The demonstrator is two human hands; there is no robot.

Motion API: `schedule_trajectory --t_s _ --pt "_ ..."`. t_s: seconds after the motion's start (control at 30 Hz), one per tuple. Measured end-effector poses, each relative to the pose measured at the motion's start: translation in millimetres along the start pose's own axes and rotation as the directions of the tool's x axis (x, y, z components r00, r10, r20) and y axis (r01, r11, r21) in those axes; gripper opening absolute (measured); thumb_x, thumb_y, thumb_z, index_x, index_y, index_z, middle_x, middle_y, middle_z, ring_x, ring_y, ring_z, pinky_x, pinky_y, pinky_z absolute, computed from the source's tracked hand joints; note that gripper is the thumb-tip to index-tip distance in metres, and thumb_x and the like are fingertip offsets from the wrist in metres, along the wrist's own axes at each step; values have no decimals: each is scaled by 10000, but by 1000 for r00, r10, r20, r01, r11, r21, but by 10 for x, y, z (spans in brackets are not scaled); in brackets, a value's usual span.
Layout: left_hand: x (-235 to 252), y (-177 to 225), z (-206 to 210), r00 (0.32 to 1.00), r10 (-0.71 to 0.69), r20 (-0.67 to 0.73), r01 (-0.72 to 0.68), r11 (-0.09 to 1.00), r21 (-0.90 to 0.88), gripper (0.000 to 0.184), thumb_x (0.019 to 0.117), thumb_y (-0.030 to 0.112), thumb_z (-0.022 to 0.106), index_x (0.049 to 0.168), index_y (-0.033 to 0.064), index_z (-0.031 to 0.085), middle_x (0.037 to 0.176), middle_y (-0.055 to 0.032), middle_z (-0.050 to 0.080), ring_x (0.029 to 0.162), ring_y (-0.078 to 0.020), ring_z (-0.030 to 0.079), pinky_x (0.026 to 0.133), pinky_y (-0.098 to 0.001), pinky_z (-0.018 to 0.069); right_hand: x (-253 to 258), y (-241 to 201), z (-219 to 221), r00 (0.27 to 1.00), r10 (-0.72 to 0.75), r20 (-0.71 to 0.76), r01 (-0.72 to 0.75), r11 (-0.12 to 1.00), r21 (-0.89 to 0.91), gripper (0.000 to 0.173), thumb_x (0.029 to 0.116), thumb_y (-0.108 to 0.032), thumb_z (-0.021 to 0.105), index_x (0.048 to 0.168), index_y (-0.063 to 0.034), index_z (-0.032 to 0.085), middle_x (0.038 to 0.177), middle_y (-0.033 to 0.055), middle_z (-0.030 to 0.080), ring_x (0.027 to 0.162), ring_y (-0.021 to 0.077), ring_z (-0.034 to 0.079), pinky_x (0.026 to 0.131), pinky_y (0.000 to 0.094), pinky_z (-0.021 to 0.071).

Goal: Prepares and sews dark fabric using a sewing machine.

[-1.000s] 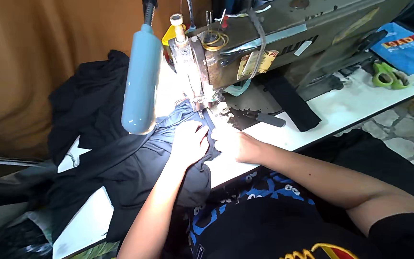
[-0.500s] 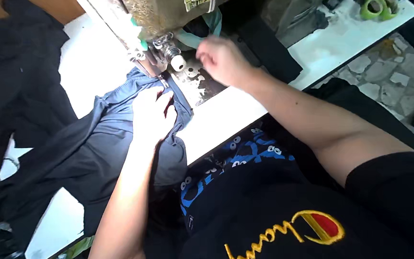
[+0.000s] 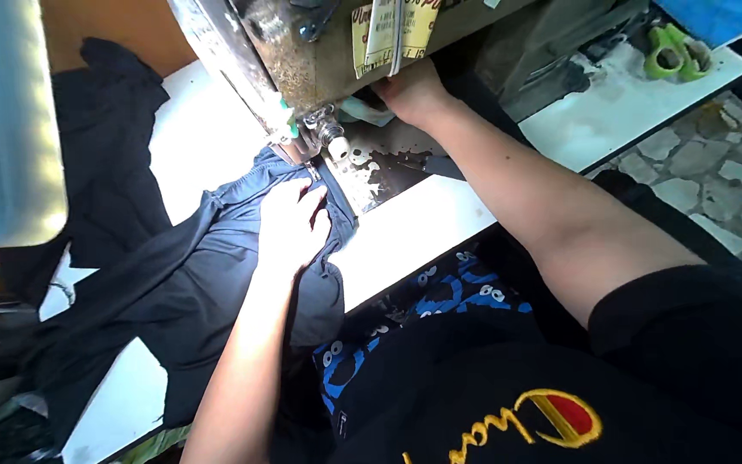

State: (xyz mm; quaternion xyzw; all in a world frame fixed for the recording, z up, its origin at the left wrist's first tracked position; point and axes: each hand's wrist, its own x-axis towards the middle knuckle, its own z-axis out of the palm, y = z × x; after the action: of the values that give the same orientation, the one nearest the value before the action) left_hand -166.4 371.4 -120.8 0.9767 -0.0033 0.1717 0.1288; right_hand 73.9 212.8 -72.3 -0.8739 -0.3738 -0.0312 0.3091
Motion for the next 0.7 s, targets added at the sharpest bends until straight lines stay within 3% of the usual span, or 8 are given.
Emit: schedule_trajectory --t_s 0.1,0.23,0.33,0.4,0.47,0.53,0.6,0.7 --pt "17 -19 4 1000 -2 11 2 1000 6 434 955 258 471 1243 59 727 1315 -236 640 1264 -430 578 1070 -600 406 -45 98 -29 979 101 -178 -58 972 227 270 995 -136 639 1194 38 697 1200 201 710 1185 274 664 1064 411 491" --pt "-12 127 -49 997 -71 18 72 996 -44 409 998 249 493 1263 24 708 1362 -253 611 1319 -449 537 1125 -616 367 -256 22 -201 922 376 -91 -278 807 520 208 991 -116 641 1149 15 674 995 109 696 775 126 667 720 308 575" --pt "24 667 -184 967 -208 -146 167 953 -252 305 983 162 534 1109 -8 753 1131 -188 720 1103 -315 675 973 -489 515 -551 -116 -335 941 333 -55 -242 779 579 208 1009 -112 599 1100 68 649 979 138 679 801 148 688 754 331 596" --pt "77 1064 -273 908 -419 1 332 718 -611 285 1046 139 524 1155 -35 720 1041 -130 743 934 -159 709 859 -353 567 -892 -245 -292 976 180 -124 -75 808 584 164 974 -88 599 962 68 649 1021 137 657 885 137 657 800 318 570" --pt "129 1280 -238 829 -498 254 395 199 -897 299 1082 155 470 1255 -34 624 1099 -113 721 944 -119 715 884 -305 587 -1273 -425 -197 983 73 -167 44 792 609 139 950 -62 615 903 47 685 1143 136 652 1056 121 622 894 270 532" --pt "128 1410 -145 787 -533 310 277 -144 -950 199 1067 146 442 1020 76 622 929 -22 712 858 -95 707 840 -297 595 -1570 -540 -96 986 0 -169 111 752 650 105 942 -44 626 897 18 697 1213 101 611 1133 88 586 931 223 520" --pt "60 1465 -125 759 -575 304 221 -211 -952 230 1072 120 448 947 81 637 841 -12 724 781 -102 723 785 -294 616 -1741 -564 -29 989 -32 -147 126 702 701 76 923 -43 642 875 -11 692 1237 69 590 1161 66 564 946 214 513" --pt "-70 1416 -185 781 -574 245 267 -48 -963 213 1063 87 468 970 56 657 824 -18 749 722 -99 736 716 -271 630 -1825 -463 -23 991 -65 -114 131 570 811 119 946 -100 624 1023 -78 712 1232 -2 613 1132 56 594 943 235 535"
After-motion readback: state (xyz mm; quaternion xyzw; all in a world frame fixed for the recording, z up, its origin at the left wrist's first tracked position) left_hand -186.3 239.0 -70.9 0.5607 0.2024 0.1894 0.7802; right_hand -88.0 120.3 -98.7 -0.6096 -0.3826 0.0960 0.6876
